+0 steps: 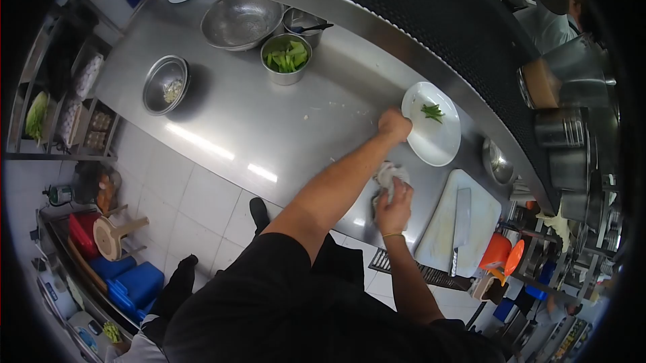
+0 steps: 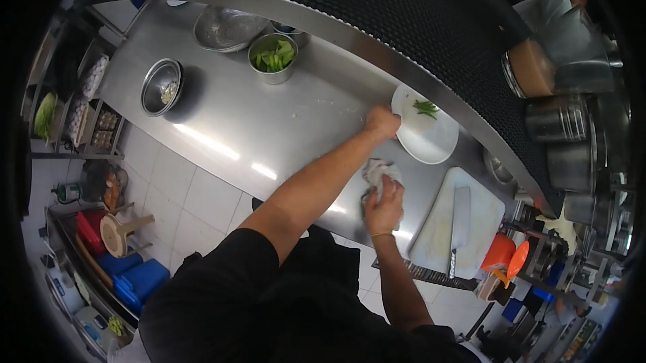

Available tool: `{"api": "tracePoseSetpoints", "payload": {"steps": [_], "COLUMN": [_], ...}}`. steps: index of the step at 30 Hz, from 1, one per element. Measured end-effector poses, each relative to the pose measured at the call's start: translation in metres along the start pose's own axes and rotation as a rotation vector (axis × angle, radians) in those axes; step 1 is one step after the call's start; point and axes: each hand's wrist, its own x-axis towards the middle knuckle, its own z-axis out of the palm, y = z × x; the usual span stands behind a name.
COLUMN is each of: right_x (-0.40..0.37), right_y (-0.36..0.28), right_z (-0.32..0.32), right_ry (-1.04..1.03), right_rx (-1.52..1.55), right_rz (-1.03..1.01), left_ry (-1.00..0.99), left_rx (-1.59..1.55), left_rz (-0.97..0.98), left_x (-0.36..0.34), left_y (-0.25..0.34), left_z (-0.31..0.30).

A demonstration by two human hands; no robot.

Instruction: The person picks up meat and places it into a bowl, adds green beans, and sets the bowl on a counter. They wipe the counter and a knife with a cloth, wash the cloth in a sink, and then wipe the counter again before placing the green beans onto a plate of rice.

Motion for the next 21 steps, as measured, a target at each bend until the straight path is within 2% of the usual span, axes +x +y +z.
{"api": "tracePoseSetpoints", "payload": {"steps": [5, 7, 8, 11, 12, 15, 16, 17, 19, 21], "right_x": [0.007, 0.033, 0.048, 0.107, 0.132, 0.223, 0.254, 0.286, 0.369, 0.392], "right_y": [-0.062, -0.08, -0.08, -0.082, -0.092, -0.084, -0.082, -0.078, -0.034, -0.006], "right_z": [0.015, 0.03, 0.039, 0.053, 0.039, 0.025, 0.024, 0.028, 0.07, 0.112], "right_ry": [-0.092, -0.072, -0.004, 0.171, 0.214, 0.251, 0.247, 0.153, 0.025, -0.082], "right_rx": [0.099, 0.243, 0.279, 0.319, 0.283, 0.138, 0.103, -0.065, -0.199, -0.208], "right_rz": [0.048, 0.081, 0.02, -0.069, -0.033, -0.099, -0.099, -0.135, -0.286, -0.252], "left_ry": [-0.255, -0.152, -0.097, 0.14, 0.541, 1.253, 1.414, 1.624, 1.65, 1.102], "left_rx": [0.201, 0.42, 0.529, 0.237, 0.246, 0.267, 0.183, 0.413, 0.33, -0.015], "left_rz": [-0.024, 0.145, 0.23, 0.316, 0.677, 0.505, 0.435, 0.327, 0.002, -0.175], "left_x": [0.015, -0.012, -0.032, -0.097, -0.12, -0.161, -0.177, -0.185, -0.184, -0.186], "left_y": [-0.031, 0.002, 0.026, 0.061, 0.043, -0.038, -0.059, -0.09, -0.132, -0.127], "left_z": [0.013, -0.012, -0.032, -0.121, -0.154, -0.312, -0.365, -0.408, -0.472, -0.515]}}
